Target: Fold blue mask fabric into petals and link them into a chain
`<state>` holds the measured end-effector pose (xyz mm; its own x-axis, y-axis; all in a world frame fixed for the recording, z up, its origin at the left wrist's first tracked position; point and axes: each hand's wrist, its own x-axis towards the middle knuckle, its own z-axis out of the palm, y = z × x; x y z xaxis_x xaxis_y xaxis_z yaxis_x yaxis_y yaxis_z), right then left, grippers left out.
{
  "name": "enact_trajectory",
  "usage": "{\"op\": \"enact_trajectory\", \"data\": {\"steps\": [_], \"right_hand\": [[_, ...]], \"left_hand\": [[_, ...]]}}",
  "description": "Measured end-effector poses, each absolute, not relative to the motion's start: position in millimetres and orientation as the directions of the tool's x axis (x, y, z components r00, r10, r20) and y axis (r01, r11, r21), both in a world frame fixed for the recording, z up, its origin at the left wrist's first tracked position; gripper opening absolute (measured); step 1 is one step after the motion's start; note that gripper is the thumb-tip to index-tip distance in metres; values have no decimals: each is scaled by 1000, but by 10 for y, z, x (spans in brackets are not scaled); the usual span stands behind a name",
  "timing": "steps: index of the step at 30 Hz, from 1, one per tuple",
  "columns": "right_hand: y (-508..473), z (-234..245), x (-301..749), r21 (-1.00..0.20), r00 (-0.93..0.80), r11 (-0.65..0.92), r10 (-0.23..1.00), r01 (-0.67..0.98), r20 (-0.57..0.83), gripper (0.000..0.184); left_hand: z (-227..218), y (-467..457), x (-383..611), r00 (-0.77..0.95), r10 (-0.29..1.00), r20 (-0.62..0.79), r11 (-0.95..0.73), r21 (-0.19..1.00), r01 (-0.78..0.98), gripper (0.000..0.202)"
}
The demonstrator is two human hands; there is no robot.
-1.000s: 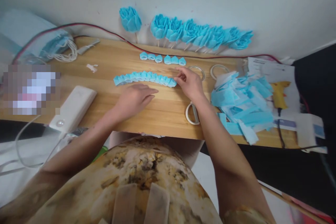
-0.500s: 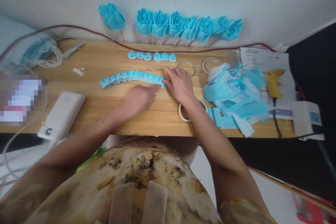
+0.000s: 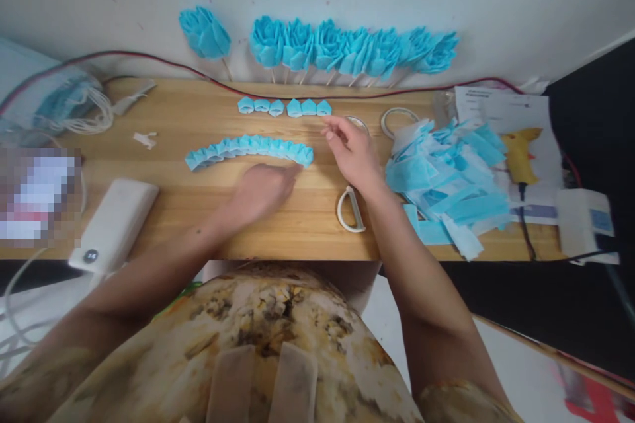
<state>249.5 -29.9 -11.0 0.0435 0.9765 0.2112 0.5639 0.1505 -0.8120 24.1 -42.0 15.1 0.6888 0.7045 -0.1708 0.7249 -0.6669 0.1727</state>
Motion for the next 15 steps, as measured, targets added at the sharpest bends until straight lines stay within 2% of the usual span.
{"op": "enact_trajectory", "data": {"steps": [2, 5, 9, 15], "right_hand": [[-312, -62, 2423, -752, -33, 180, 978, 635, 206, 35], [-305, -28, 2307, -666, -158, 248, 968, 704, 193, 41], [-235, -10, 2173, -544, -280, 321, 947, 775, 160, 53], [-62, 31, 1852, -442, -420, 413, 903, 796, 87, 64]], "left_hand": [[145, -450, 187, 705, 693, -147, -674, 215, 707, 41], [197, -542, 19, 753, 647, -116, -707, 277, 651, 50], [234, -685, -333, 759, 647, -73, -699, 339, 629, 42], [7, -762, -773, 606, 765, 215, -630, 443, 638, 30]]}}
